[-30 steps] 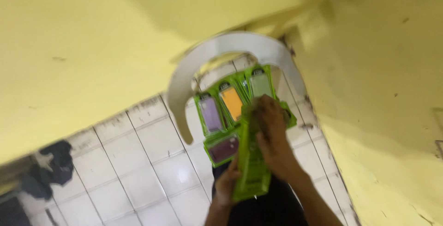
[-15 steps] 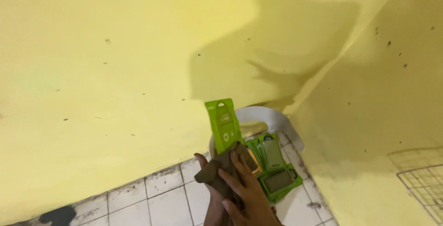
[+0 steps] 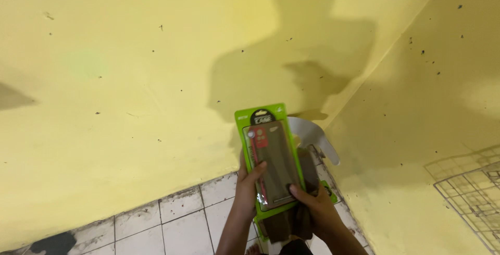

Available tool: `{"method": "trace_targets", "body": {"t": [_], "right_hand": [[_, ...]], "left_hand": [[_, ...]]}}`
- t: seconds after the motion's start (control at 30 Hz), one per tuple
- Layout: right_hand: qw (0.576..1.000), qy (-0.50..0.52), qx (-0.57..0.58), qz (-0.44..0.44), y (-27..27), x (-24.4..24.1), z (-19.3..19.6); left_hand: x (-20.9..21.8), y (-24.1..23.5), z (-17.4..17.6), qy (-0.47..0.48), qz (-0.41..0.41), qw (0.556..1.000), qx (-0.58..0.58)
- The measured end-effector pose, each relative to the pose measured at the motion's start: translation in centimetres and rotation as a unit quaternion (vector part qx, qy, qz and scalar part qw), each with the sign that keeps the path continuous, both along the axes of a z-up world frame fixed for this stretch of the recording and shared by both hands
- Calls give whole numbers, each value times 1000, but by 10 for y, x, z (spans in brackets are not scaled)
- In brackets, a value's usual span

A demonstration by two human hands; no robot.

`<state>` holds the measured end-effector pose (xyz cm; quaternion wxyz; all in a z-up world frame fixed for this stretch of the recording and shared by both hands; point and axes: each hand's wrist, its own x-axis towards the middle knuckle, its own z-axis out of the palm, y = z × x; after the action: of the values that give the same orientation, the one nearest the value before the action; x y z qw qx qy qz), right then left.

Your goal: The person repeatedly picks up packaged phone cases from a white plastic chair, wipes each package with a cloth, and hangs them on a wall-mounted wire grid display. The process is repeated for multiple cases of different colors and designs.

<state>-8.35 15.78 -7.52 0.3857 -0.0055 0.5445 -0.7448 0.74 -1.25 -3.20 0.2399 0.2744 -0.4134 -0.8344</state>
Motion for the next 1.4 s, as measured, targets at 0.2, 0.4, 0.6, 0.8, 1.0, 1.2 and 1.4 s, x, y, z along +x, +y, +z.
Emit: {"method": "trace_targets", "body": {"t": [0.2, 0.4, 0.6, 0.8, 1.0, 1.2, 1.4], "right_hand": [[994, 70, -7, -88, 8, -22, 49], [696, 709, 118, 1, -41, -1, 107], [659, 707, 216, 137, -86, 51, 121], [653, 715, 169, 186, -58, 88, 108], [720, 646, 133, 217, -33, 94, 97], [818, 541, 95, 172, -16, 52, 66], [897, 362, 140, 212, 14, 27, -12]], "left_hand": [[19, -23, -85, 105, 22, 986, 124], [20, 29, -87, 161, -155, 963, 154], [20, 23, -9, 202, -67, 972, 101], [23, -7, 19, 308, -18, 931, 196], [11, -12, 21, 202, 49, 948, 240], [-6, -1, -5, 228, 19, 950, 213], [-11, 2, -34, 106, 74, 977, 170]]}}
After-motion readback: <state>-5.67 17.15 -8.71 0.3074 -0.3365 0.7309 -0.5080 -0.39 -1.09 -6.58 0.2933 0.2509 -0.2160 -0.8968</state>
